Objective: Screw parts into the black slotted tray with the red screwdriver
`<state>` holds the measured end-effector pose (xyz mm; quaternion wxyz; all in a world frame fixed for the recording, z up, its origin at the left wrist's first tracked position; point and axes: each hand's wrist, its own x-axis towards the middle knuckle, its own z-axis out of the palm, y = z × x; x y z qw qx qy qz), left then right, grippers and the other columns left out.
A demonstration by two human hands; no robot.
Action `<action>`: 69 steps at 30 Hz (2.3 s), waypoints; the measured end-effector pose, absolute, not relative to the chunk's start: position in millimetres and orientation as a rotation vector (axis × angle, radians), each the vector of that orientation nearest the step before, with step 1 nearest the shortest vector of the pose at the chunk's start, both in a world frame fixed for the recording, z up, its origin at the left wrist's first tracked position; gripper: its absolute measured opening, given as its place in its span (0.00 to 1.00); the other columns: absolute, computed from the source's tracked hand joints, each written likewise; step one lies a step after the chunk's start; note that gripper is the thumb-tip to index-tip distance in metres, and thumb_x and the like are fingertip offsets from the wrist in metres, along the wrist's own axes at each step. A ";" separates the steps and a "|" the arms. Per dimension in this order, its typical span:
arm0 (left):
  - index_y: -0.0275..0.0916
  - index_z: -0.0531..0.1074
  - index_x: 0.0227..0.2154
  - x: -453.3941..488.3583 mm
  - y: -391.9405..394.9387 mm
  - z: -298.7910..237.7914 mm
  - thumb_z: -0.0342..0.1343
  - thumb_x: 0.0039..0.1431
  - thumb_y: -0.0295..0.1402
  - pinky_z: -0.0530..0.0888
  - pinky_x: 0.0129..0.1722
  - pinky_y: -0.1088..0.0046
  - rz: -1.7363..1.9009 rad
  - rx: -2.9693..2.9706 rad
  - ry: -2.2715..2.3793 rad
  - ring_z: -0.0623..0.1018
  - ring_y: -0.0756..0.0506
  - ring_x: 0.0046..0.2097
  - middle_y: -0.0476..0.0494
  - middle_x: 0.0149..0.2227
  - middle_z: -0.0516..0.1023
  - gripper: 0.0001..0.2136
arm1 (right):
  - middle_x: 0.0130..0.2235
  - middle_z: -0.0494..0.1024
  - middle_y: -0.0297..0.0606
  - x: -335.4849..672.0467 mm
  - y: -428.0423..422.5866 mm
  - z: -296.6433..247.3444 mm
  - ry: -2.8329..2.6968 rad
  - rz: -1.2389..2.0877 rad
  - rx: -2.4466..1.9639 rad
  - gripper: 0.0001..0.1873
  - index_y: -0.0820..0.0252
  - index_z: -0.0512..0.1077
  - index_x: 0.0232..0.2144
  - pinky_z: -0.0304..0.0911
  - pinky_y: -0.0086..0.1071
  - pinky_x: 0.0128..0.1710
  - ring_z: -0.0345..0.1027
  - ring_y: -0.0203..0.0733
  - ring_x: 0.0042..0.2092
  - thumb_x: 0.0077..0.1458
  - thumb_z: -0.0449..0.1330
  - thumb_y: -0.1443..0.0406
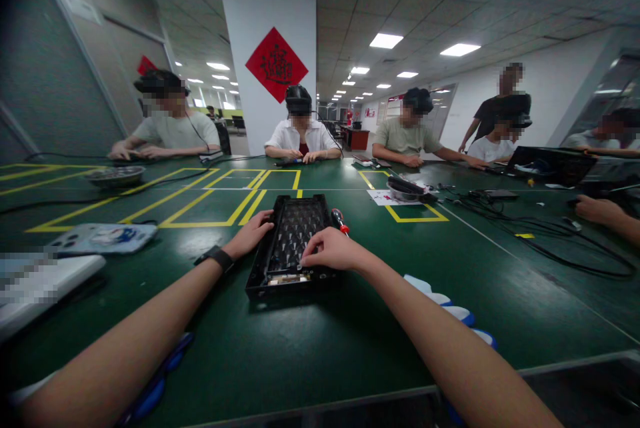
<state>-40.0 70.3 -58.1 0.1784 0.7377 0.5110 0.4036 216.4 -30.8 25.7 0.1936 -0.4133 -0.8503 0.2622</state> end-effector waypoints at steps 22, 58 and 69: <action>0.37 0.70 0.43 -26.2 27.2 -7.2 0.50 0.53 0.37 0.66 0.44 0.72 1.487 1.793 1.239 0.72 0.46 0.44 0.43 0.42 0.74 0.16 | 0.33 0.77 0.44 198.6 9.2 36.8 -1.650 1.024 -1.075 0.22 0.60 0.61 0.43 0.58 0.27 0.23 0.66 0.34 0.24 0.58 0.38 0.53; 0.31 0.74 0.32 -19.2 -31.9 -3.4 0.60 0.46 0.36 0.71 0.34 0.74 0.818 1.836 0.756 0.76 0.49 0.32 0.41 0.30 0.78 0.13 | 0.33 0.72 0.35 159.9 -47.9 4.2 -1.361 1.435 -0.396 0.19 0.55 0.60 0.47 0.64 0.30 0.26 0.66 0.32 0.24 0.55 0.50 0.54; 0.30 0.74 0.30 -21.4 -31.7 -3.0 0.60 0.46 0.36 0.70 0.33 0.75 0.780 1.848 0.763 0.74 0.50 0.30 0.42 0.27 0.77 0.12 | 0.35 0.73 0.36 160.2 -47.1 2.9 -1.355 1.487 -0.385 0.21 0.53 0.58 0.49 0.64 0.31 0.26 0.67 0.32 0.25 0.56 0.49 0.54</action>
